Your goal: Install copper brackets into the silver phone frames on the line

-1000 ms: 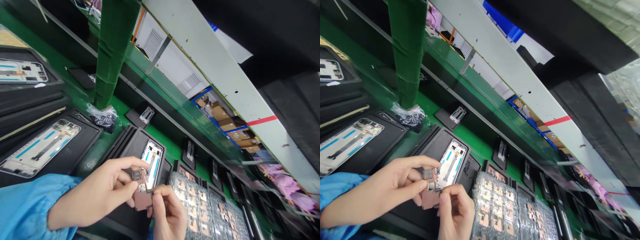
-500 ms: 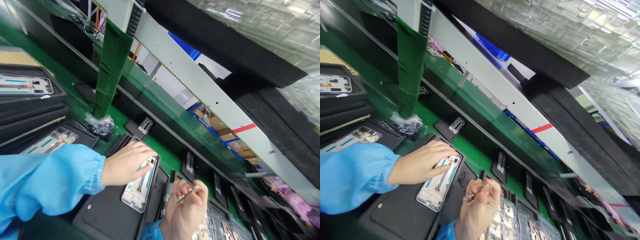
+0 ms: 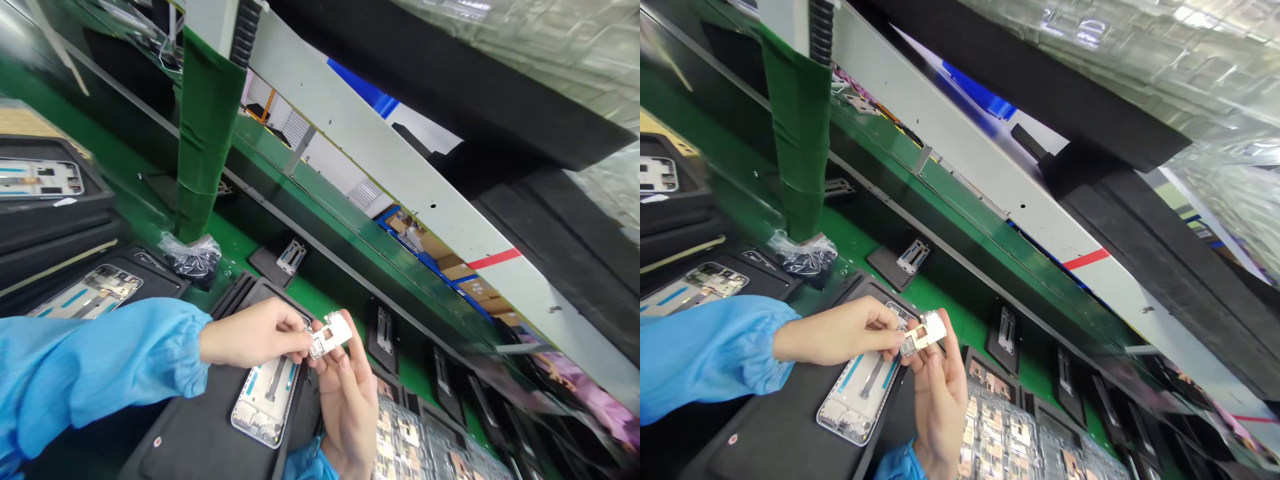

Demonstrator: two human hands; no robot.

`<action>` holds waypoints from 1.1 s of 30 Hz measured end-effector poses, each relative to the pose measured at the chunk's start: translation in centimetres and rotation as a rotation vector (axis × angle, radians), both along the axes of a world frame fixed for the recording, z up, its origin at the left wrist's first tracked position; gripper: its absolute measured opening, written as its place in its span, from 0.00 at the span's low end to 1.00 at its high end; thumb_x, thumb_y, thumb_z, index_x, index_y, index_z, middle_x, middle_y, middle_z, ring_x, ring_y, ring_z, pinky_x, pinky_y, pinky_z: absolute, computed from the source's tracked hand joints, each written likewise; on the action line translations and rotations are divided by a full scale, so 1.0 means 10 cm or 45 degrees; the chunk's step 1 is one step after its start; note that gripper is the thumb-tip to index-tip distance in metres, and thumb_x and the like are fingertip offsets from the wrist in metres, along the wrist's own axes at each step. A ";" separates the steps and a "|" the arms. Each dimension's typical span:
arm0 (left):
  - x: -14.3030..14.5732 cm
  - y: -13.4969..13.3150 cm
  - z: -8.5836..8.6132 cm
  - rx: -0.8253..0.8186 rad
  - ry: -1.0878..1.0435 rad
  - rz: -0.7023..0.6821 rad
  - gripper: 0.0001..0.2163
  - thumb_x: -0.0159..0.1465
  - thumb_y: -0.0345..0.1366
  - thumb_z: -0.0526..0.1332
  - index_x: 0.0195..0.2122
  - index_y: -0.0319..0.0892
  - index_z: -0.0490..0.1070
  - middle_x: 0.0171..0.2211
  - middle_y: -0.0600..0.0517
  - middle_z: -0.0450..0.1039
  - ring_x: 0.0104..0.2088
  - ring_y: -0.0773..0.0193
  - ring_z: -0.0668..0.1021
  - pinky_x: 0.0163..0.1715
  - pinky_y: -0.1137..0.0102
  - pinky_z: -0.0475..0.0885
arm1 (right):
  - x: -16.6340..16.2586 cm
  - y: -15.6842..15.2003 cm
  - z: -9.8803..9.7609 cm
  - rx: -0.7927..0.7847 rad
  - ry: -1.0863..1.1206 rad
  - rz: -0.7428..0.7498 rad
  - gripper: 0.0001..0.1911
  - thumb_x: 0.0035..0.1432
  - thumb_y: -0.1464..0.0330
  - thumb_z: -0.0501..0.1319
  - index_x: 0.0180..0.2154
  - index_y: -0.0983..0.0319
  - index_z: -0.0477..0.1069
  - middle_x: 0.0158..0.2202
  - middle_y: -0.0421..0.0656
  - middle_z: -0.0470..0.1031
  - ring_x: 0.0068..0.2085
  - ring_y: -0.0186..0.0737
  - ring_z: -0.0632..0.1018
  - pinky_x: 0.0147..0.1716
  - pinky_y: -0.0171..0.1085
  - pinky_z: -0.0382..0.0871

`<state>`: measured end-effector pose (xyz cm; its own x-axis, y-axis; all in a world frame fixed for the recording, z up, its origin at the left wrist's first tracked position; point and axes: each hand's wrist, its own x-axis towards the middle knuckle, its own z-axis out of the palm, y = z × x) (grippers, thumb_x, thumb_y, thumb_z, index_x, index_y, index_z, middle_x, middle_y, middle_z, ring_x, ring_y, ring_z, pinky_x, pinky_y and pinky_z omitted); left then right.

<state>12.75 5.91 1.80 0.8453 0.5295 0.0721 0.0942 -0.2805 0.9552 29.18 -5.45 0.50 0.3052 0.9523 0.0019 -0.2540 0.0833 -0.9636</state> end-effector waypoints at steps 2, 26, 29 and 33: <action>0.03 0.06 0.03 0.037 -0.010 -0.067 0.20 0.75 0.42 0.52 0.35 0.37 0.79 0.33 0.51 0.83 0.33 0.63 0.83 0.32 0.75 0.74 | 0.01 0.04 -0.02 0.036 0.022 -0.051 0.26 0.66 0.60 0.66 0.63 0.52 0.68 0.49 0.47 0.81 0.43 0.44 0.82 0.44 0.47 0.79; -0.19 -0.29 -0.26 1.131 0.333 0.117 0.20 0.76 0.45 0.53 0.62 0.40 0.69 0.67 0.43 0.67 0.69 0.40 0.64 0.66 0.43 0.61 | 0.34 0.22 -0.28 0.107 -1.185 -0.372 0.15 0.68 0.65 0.64 0.55 0.55 0.77 0.54 0.46 0.80 0.53 0.46 0.79 0.53 0.45 0.74; -0.32 -0.41 -0.18 1.217 0.243 0.076 0.18 0.77 0.41 0.50 0.63 0.43 0.67 0.64 0.47 0.72 0.64 0.48 0.73 0.66 0.51 0.65 | 0.29 0.25 -0.20 0.204 -1.531 -0.120 0.15 0.70 0.70 0.61 0.55 0.52 0.75 0.53 0.43 0.79 0.54 0.44 0.77 0.54 0.45 0.72; -0.41 -0.55 -0.22 1.272 0.175 0.022 0.19 0.78 0.38 0.46 0.67 0.48 0.63 0.59 0.51 0.77 0.59 0.50 0.78 0.64 0.55 0.67 | 0.21 0.32 -0.14 0.185 -1.825 0.139 0.15 0.70 0.72 0.60 0.55 0.54 0.76 0.51 0.43 0.80 0.53 0.45 0.75 0.55 0.45 0.70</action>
